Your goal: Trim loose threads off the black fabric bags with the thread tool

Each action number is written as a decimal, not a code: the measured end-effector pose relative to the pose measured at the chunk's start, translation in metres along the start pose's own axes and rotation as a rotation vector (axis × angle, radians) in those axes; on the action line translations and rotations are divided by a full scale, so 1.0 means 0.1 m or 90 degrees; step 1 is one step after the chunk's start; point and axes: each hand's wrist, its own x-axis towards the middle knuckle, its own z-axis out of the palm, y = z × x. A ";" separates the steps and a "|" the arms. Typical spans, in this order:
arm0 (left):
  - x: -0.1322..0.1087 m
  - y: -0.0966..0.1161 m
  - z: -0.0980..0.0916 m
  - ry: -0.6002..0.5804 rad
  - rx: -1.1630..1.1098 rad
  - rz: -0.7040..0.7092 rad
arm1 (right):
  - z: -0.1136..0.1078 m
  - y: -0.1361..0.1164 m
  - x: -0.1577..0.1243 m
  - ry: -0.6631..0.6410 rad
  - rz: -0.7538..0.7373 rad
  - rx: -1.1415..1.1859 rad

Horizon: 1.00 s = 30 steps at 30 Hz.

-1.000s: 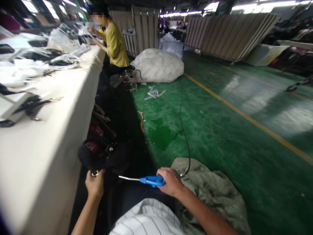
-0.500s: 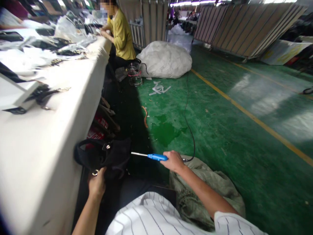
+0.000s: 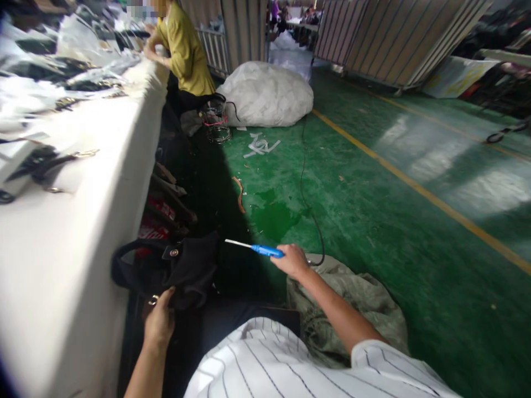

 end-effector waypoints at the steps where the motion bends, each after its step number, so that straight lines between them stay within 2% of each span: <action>1: -0.02 0.02 0.00 -0.018 -0.019 -0.013 | -0.01 0.05 0.02 0.014 0.025 -0.012; 2: -0.04 0.04 0.00 -0.040 -0.037 -0.025 | -0.02 0.09 0.03 0.009 0.021 -0.024; 6: -0.07 0.13 0.05 -0.133 -0.081 -0.048 | -0.04 0.13 -0.01 -0.070 -0.111 -0.040; 10: -0.02 0.22 0.10 -0.126 -0.100 -0.042 | -0.08 0.11 -0.08 0.004 -0.044 -0.004; 14: 0.04 0.24 0.10 -0.128 -0.084 -0.055 | -0.12 0.11 -0.13 -0.006 -0.130 0.059; 18: 0.03 0.22 0.10 -0.149 -0.062 -0.039 | -0.20 0.16 -0.08 0.085 -0.037 0.082; 21: -0.01 0.21 0.12 -0.160 -0.017 -0.009 | -0.26 0.21 -0.02 0.063 -0.087 0.075; 24: -0.04 0.21 0.15 -0.167 -0.012 0.006 | -0.28 0.23 -0.02 0.078 -0.039 0.069; 26: -0.05 0.22 0.18 -0.171 -0.038 -0.007 | -0.27 0.21 -0.06 0.044 -0.074 0.045; 28: -0.04 0.25 0.21 -0.168 -0.057 -0.016 | -0.24 0.18 -0.13 -0.034 -0.175 0.020; 30: -0.02 0.28 0.22 -0.158 -0.063 -0.010 | -0.20 0.14 -0.19 -0.066 -0.192 0.013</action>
